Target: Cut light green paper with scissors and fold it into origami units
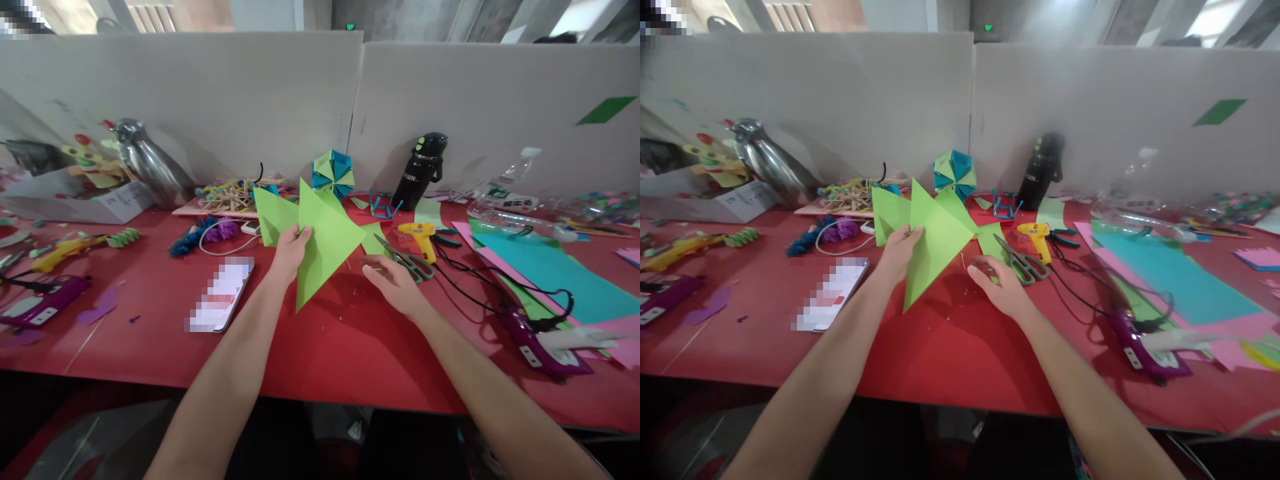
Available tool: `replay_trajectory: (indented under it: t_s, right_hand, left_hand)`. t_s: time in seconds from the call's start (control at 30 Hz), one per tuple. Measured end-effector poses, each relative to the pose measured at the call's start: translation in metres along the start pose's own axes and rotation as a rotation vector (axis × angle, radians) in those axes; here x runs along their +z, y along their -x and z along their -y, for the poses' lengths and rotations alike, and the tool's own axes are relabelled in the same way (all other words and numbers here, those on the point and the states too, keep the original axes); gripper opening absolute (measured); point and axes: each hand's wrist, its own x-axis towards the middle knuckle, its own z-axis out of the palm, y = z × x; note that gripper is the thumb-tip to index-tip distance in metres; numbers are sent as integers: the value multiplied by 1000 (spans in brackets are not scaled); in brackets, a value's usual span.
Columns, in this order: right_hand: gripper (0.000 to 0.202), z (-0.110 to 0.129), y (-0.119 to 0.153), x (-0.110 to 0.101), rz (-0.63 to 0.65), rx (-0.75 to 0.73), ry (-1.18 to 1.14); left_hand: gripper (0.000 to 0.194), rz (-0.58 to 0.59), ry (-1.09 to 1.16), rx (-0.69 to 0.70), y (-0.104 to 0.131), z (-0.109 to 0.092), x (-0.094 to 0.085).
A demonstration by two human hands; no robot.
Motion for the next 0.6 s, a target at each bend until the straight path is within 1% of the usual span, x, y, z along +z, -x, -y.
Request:
replay_trajectory:
  t_s: [0.07,0.1,0.13,0.2,0.23,0.27,0.33,0.37,0.4,0.47,0.53,0.6]
  right_hand:
    - [38,6,-2,2,87,41,-183]
    - [38,9,-4,3,91,62,-218]
    - [39,10,-7,4,65,88,-219]
    - [42,11,-15,4,-41,143,-173]
    - [44,9,-20,4,-96,161,-152]
    - [45,8,-25,3,-135,164,-140]
    - [43,3,-36,1,-186,145,-140]
    - [42,1,-41,0,-198,134,-146]
    - [41,-2,-45,-1,-205,118,-163]
    - [42,-8,-49,0,-218,72,-212]
    - [40,-13,-49,2,-235,35,-250]
    - [39,-18,-47,3,-243,24,-259]
  left_hand:
    - [33,47,-42,9,3,3,5]
    - [34,64,-72,10,5,4,8]
    - [36,76,-102,7,7,5,11]
    - [41,67,-156,-20,11,6,16]
    - [48,46,-181,-42,13,5,18]
    - [60,27,-208,-64,15,3,20]
    - [92,50,-264,-91,21,-1,21]
    - [108,106,-291,-92,24,-3,22]
    - [122,186,-319,-87,28,-5,22]
    - [142,347,-371,-64,35,-7,23]
    - [149,450,-405,-34,40,-7,24]
    - [148,489,-403,-34,42,-7,25]
